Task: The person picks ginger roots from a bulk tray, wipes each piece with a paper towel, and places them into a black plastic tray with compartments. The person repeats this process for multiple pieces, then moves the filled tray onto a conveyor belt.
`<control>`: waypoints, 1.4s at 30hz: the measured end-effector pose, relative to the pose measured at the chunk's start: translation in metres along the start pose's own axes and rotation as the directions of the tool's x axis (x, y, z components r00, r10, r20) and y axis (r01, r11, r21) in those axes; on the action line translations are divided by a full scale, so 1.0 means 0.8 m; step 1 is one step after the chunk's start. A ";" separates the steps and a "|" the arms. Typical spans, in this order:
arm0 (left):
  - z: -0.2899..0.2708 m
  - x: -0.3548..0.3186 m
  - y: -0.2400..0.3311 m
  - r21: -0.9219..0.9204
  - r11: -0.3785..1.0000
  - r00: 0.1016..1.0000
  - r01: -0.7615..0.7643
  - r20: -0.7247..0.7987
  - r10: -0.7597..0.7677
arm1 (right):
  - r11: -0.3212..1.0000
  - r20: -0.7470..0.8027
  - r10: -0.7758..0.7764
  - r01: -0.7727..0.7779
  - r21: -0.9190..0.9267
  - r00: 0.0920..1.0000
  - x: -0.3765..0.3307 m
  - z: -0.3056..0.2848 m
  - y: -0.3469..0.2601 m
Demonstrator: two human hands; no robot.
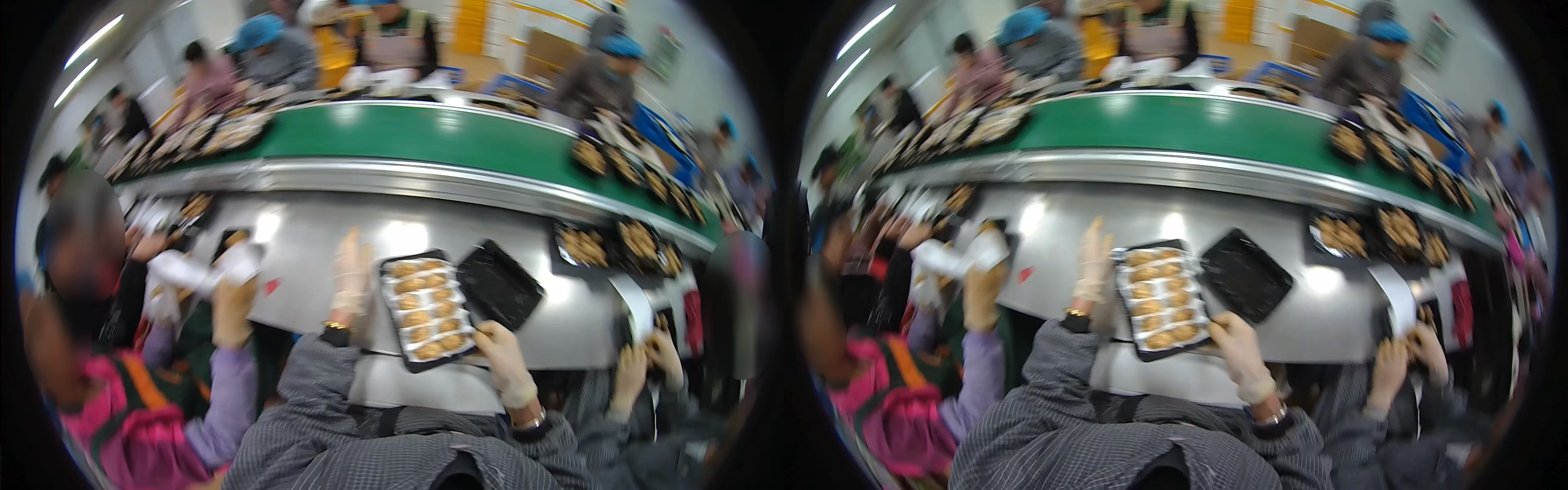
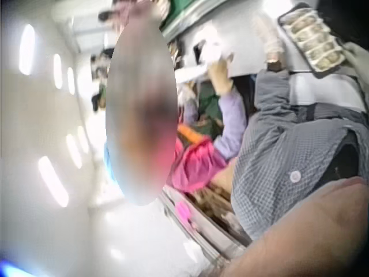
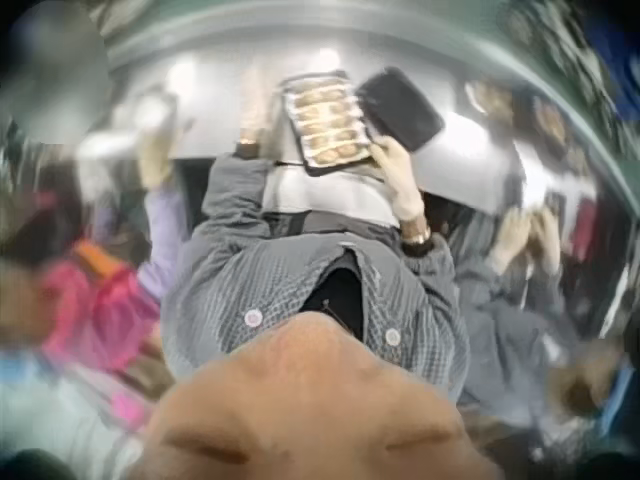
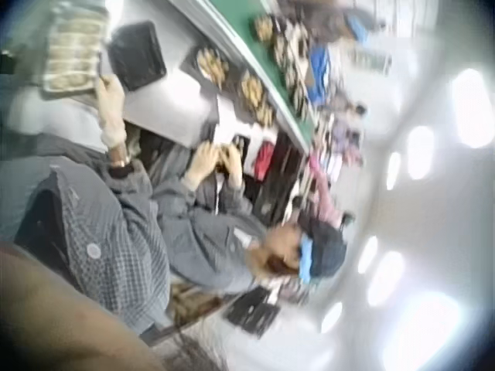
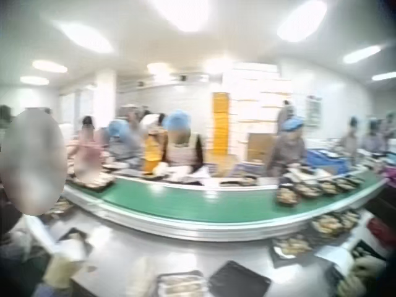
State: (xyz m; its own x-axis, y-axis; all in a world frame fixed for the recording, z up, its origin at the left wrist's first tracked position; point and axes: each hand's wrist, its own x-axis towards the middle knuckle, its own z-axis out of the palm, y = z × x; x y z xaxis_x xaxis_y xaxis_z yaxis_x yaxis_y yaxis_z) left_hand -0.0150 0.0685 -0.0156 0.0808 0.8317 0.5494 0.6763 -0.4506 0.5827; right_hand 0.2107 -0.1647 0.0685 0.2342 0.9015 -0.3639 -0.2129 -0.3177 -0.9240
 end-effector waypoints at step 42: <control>0.271 0.070 0.345 -0.351 0.910 0.647 -0.218 0.646 0.405 | 0.863 -0.919 -0.370 0.416 -0.286 0.136 0.146 -0.413 -0.022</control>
State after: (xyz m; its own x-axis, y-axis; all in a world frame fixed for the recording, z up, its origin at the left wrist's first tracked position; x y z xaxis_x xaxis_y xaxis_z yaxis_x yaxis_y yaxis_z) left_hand 0.3348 0.0611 0.0457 0.7992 0.5654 0.2040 0.3408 -0.7057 0.6211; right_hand 0.5547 -0.1512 0.0034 0.9824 -0.0303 0.1844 0.1849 0.0163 -0.9826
